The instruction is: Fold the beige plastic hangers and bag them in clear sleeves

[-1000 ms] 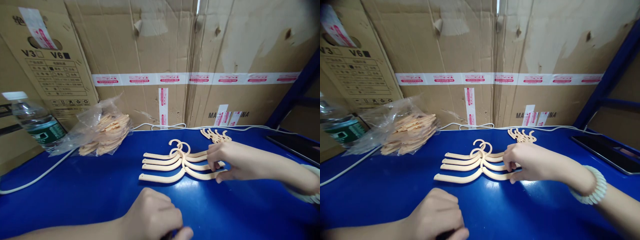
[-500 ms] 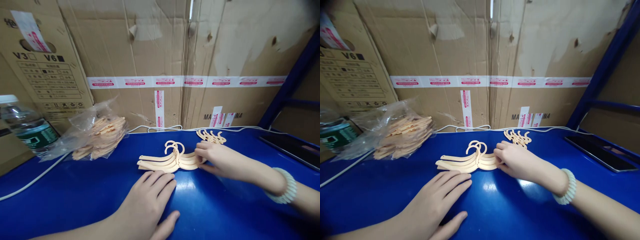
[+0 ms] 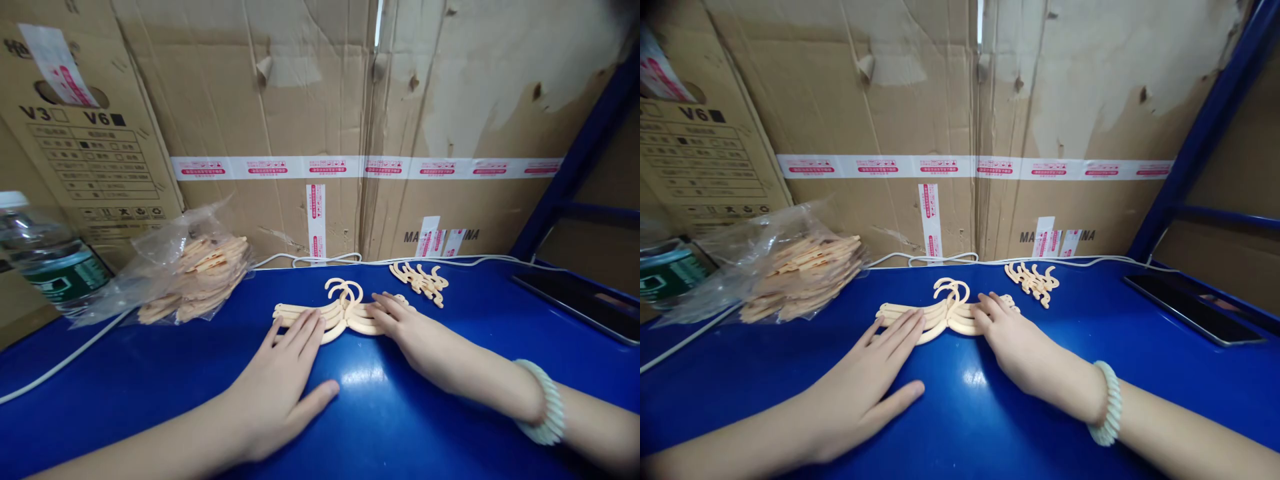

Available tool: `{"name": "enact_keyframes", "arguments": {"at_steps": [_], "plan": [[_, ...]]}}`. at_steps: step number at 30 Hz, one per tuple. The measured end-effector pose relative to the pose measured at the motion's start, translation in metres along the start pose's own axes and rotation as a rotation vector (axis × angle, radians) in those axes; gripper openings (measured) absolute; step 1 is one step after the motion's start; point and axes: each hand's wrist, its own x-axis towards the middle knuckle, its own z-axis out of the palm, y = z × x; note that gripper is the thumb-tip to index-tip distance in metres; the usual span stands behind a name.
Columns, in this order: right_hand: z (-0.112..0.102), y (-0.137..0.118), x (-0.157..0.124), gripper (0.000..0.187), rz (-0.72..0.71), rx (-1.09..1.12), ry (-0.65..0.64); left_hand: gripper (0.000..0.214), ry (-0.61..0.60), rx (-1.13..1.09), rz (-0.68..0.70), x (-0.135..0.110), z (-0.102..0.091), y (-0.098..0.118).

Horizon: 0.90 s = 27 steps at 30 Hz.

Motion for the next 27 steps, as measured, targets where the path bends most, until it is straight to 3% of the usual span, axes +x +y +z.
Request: {"name": "enact_keyframes", "arguments": {"at_steps": [4,7,16,27], "plan": [[0.005,0.011,0.014,0.045,-0.012,0.053,0.137,0.071,-0.037,-0.010,-0.058,0.009,0.000,-0.014],[0.005,0.012,0.018,0.039,-0.015,0.067,0.160,0.072,0.027,0.011,-0.082,0.009,0.004,-0.017],[0.001,0.012,0.017,0.026,-0.024,0.094,0.217,0.041,0.255,0.040,0.163,0.008,-0.009,0.001],[-0.004,-0.004,0.016,0.022,-0.053,-0.060,0.214,0.033,0.232,0.008,0.120,0.008,-0.007,0.000]]}}
